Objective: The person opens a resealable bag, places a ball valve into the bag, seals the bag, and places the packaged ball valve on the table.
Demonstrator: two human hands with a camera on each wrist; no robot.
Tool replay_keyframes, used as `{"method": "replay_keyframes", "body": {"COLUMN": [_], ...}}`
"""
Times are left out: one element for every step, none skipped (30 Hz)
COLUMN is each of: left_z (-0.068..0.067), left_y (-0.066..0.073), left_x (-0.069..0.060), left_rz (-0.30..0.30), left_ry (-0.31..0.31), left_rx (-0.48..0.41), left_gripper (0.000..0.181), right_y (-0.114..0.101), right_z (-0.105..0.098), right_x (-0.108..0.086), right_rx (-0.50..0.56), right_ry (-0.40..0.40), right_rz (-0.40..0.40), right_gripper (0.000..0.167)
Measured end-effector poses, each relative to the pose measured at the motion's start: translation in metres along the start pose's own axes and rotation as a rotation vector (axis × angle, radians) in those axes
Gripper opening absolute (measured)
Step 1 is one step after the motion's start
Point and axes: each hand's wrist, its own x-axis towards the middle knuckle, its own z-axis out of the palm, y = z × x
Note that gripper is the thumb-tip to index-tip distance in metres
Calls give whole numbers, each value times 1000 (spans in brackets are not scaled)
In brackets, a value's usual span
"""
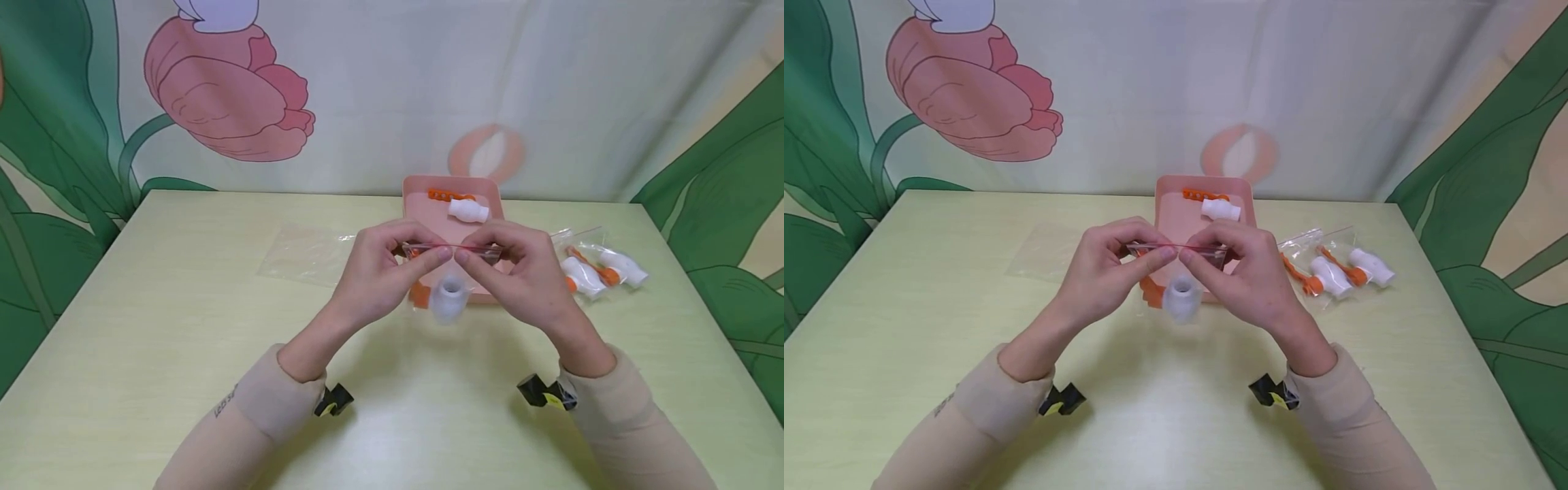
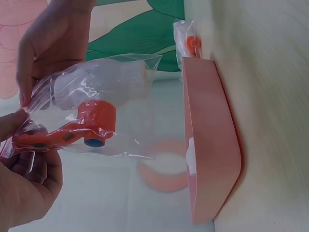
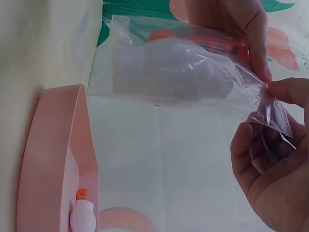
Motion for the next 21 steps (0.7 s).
{"method": "replay_keyframes", "body": {"left_z": [0, 0, 0, 0, 0, 0, 0, 0, 0, 0, 1, 1, 1, 1, 1, 0, 0, -1, -2, -3, -5], "left_y": [0, 0, 0, 0, 0, 0, 0, 0, 0, 0, 0, 0, 0, 0, 1, 1, 2, 3, 3, 4, 5], "left_x": [0, 0, 0, 0, 0, 0, 0, 1, 1, 1, 1, 1, 1, 1, 1, 2, 2, 2, 2, 2, 2], "left_rz": [5, 10, 14, 19, 24, 28, 32, 35, 39, 41, 46, 53, 62, 71, 81, 92, 105, 113, 120, 124, 127], "left_ry": [2, 5, 6, 7, 8, 7, 6, 5, 4, 2, 0, -3, -6, -9, -13, -19, -23, -27, -29, -32, -35], "left_rx": [1, 2, 3, 4, 5, 6, 8, 13, 18, 20, 27, 31, 37, 43, 45, 48, 54, 55, 62, 65, 69], "left_gripper": [4, 4, 4, 3, 3, 3, 3, 3, 3, 3, 4, 4, 4, 4, 4, 4, 3, 2, 2, 3, 4], "right_y": [0, -1, -1, -2, -2, -3, -3, -4, -4, -5, -5, -5, -5, -5, -5, -5, -6, -6, -6, -6, -7], "right_z": [0, 0, -1, -1, -1, -2, -2, -3, -3, -4, -4, -5, -5, -6, -6, -6, -6, -6, -7, -7, -7], "right_x": [0, 1, 1, 1, 2, 2, 2, 2, 3, 3, 3, 3, 3, 3, 3, 3, 3, 4, 4, 4, 5], "right_rx": [0, -2, -7, -13, -23, -33, -46, -58, -70, -78, -84, -86, -85, -83, -82, -83, -82, -82, -87, -94, -102], "right_ry": [-4, -7, -7, -8, -9, -10, -12, -13, -18, -24, -30, -37, -42, -45, -46, -44, -42, -40, -38, -36, -35], "right_rz": [-2, -3, -5, -7, -11, -16, -21, -25, -30, -35, -40, -43, -45, -48, -51, -57, -64, -69, -75, -79, -83], "right_gripper": [11, 11, 11, 11, 12, 12, 12, 12, 13, 13, 13, 13, 13, 13, 13, 14, 14, 15, 15, 16, 16]}}
